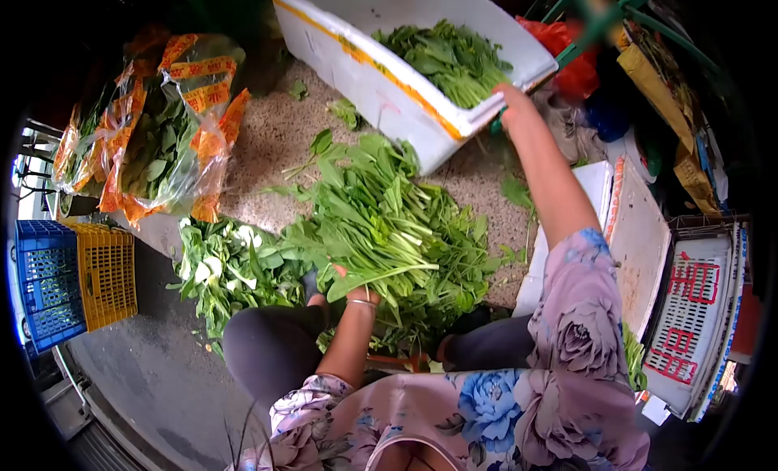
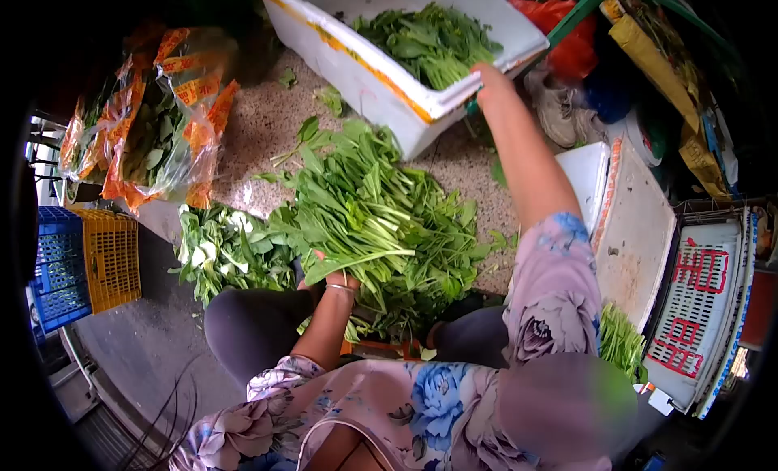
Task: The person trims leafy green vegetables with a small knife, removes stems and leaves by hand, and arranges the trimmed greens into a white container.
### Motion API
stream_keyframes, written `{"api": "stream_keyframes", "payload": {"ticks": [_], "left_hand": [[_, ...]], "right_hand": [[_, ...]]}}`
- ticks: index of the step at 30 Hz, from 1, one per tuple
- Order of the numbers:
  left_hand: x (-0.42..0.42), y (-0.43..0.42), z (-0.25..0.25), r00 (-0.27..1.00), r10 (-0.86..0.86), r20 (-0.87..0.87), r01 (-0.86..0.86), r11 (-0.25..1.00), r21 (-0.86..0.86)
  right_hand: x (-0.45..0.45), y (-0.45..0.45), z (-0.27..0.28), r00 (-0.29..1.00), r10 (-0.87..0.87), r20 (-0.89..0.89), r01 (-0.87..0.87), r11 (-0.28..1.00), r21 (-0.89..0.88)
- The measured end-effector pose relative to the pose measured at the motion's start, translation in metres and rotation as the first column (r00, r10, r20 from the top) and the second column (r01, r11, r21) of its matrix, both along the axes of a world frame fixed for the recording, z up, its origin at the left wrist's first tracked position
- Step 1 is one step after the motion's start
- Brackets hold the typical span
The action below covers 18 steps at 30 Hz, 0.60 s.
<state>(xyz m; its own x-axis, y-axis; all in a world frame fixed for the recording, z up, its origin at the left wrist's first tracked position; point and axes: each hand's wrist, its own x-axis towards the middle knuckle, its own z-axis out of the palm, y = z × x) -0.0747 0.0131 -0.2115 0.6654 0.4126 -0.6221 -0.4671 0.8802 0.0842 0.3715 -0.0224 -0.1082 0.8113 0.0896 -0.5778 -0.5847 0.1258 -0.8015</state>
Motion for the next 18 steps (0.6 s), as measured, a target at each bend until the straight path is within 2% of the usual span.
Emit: {"api": "stream_keyframes", "payload": {"ticks": [1, 2, 3, 4, 6, 7, 8, 9, 10, 12, 14, 15, 17, 18], "left_hand": [[-0.001, -0.001, -0.002, 1.000, -0.018, -0.023, 0.018, 1.000, 0.011], [-0.002, -0.004, -0.004, 0.998, -0.015, -0.064, 0.016, 1.000, 0.008], [-0.002, -0.005, -0.005, 0.995, -0.012, -0.098, 0.013, 1.000, 0.012], [-0.001, -0.005, -0.005, 0.994, 0.005, -0.105, -0.002, 1.000, 0.029], [0.000, -0.005, -0.016, 0.997, 0.044, -0.067, -0.042, 0.999, 0.032], [0.002, -0.005, -0.009, 0.996, 0.028, -0.082, -0.025, 0.999, 0.030], [0.004, -0.004, -0.012, 0.998, 0.023, -0.058, -0.021, 0.999, 0.039], [0.004, -0.004, -0.014, 0.999, 0.015, -0.032, -0.013, 0.999, 0.045], [0.004, -0.003, -0.014, 0.998, -0.029, -0.052, 0.032, 0.998, 0.056], [0.015, -0.004, 0.004, 0.996, -0.034, -0.081, 0.037, 0.999, 0.035], [0.028, -0.002, 0.014, 0.999, -0.034, -0.010, 0.034, 0.999, -0.013], [0.036, -0.003, 0.020, 0.996, -0.078, 0.045, 0.078, 0.997, 0.007], [0.053, -0.010, 0.034, 0.987, -0.049, 0.155, 0.057, 0.997, -0.048], [0.066, -0.011, 0.032, 0.990, -0.059, 0.131, 0.070, 0.994, -0.082]], "right_hand": [[0.022, 0.017, -0.005, 0.998, 0.039, 0.042, -0.036, 0.997, -0.070], [0.009, 0.033, 0.017, 0.992, 0.002, 0.128, 0.009, 0.996, -0.085], [0.037, 0.036, -0.006, 0.983, 0.079, 0.167, -0.081, 0.997, 0.005], [0.062, 0.024, -0.021, 0.963, 0.148, 0.225, -0.142, 0.989, -0.042], [0.066, 0.006, -0.021, 0.902, 0.296, 0.316, -0.320, 0.947, 0.024], [0.052, -0.009, -0.006, 0.859, 0.361, 0.364, -0.430, 0.893, 0.130], [0.015, -0.016, 0.018, 0.905, 0.329, 0.270, -0.347, 0.938, 0.022], [-0.022, -0.026, 0.037, 0.894, 0.383, 0.235, -0.380, 0.923, -0.057], [-0.061, -0.039, 0.050, 0.826, 0.492, 0.276, -0.478, 0.870, -0.119], [-0.130, -0.064, 0.076, 0.653, 0.746, 0.130, -0.693, 0.658, -0.294], [-0.188, -0.083, 0.101, 0.533, 0.843, 0.073, -0.754, 0.513, -0.410], [-0.205, -0.095, 0.111, 0.559, 0.822, 0.103, -0.753, 0.556, -0.352], [-0.232, -0.114, 0.131, 0.592, 0.795, 0.133, -0.744, 0.603, -0.287], [-0.244, -0.121, 0.145, 0.662, 0.727, 0.183, -0.695, 0.686, -0.216]]}}
